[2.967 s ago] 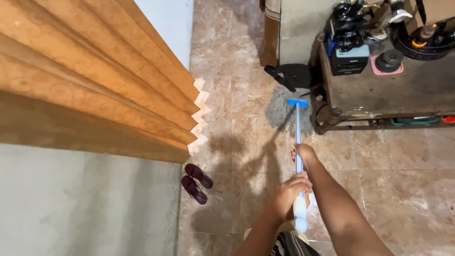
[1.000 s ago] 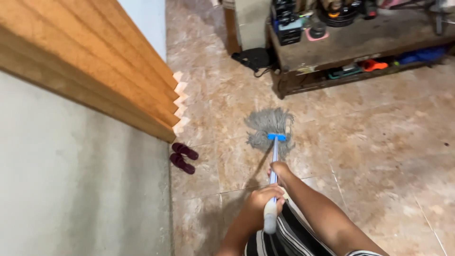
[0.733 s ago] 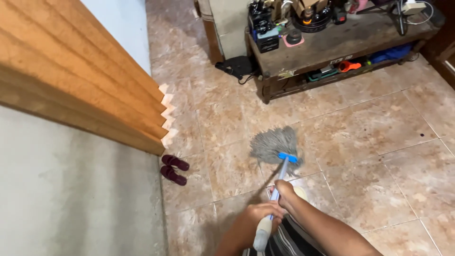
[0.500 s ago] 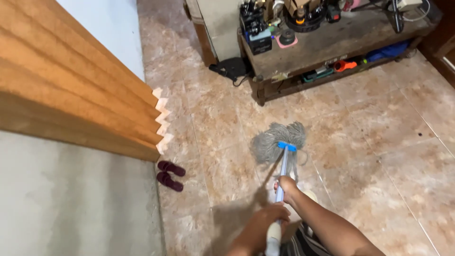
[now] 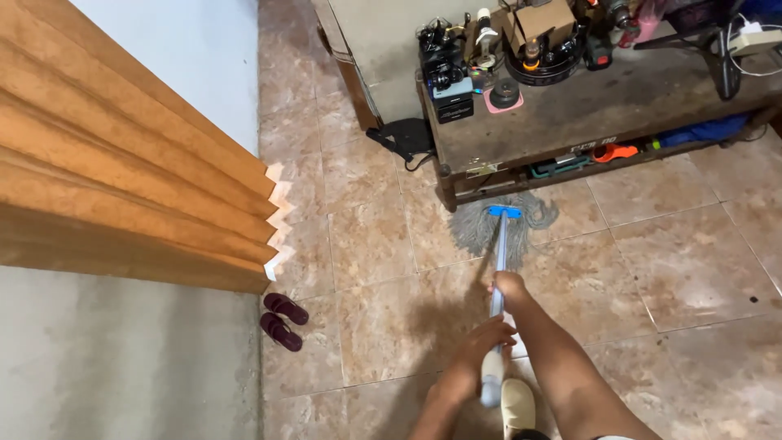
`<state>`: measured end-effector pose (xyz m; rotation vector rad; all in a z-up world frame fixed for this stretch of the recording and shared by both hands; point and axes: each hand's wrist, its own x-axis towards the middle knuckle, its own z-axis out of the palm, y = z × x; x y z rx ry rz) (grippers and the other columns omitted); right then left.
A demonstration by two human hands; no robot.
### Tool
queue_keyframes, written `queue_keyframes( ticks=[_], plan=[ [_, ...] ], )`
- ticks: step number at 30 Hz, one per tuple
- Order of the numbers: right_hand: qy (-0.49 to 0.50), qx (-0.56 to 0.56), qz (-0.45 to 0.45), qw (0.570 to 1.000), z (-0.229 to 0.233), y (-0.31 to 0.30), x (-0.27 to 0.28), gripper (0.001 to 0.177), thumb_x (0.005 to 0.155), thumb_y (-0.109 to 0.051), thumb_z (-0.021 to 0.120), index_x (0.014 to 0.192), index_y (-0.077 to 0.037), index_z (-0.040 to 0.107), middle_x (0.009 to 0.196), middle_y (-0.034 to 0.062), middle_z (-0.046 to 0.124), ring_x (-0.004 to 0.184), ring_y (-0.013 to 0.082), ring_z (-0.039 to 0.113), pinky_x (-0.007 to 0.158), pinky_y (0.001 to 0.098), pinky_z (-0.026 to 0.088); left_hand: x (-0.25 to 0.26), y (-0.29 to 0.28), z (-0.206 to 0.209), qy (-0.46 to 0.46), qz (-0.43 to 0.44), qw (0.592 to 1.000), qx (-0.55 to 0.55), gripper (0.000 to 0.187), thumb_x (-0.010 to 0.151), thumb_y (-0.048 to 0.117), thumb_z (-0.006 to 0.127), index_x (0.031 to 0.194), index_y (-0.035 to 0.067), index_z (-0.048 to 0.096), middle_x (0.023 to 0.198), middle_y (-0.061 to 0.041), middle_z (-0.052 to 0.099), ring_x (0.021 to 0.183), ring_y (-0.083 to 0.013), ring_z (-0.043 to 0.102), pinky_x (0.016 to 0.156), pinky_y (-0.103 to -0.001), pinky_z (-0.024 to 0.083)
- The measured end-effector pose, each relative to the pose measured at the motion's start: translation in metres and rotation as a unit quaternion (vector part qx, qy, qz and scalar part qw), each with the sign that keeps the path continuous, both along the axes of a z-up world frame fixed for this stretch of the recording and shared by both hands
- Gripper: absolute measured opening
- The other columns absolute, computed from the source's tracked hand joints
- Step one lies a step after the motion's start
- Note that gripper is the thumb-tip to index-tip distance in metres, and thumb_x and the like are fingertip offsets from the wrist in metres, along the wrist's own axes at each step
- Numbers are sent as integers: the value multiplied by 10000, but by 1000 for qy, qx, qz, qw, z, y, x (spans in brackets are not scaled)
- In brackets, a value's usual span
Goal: The person is mopping the tiled floor in a room containing a motorcycle and various electronics.
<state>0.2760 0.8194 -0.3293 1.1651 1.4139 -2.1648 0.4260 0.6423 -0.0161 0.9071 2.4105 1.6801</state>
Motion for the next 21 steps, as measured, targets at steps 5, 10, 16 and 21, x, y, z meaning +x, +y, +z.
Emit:
queue_keyframes(
  ticks=[5,10,16,21],
  plan=[
    [-26,14,58,998,-6,42,20,209,970,-185,542,977,13,609,645,117,579,508,258,558,434,414,462,-4,35,61,4,-37,999,-40,185,867,9,707,1047,29,672,1162,-157,705,1208,-378,661,981,-439,544],
    [61,-44,19,997,12,50,80,204,955,-165,519,895,12,602,657,118,624,571,255,609,504,410,498,24,34,115,-110,-87,983,-116,210,875,78,707,1080,43,685,1093,-143,708,1009,-313,702,869,-395,561],
    [-76,-72,-44,994,67,51,186,170,974,-186,529,931,-27,571,697,109,603,640,261,598,599,437,510,81,26,134,-145,-174,969,-97,284,860,84,671,1142,57,658,1093,-112,730,997,-297,726,850,-382,573],
    [-125,-102,-173,972,64,82,269,127,981,-157,531,991,-36,564,712,97,579,582,221,558,516,373,483,135,47,135,-95,-244,958,-116,172,927,154,693,1080,75,703,1053,-109,750,966,-294,731,848,-386,573]
  ],
)
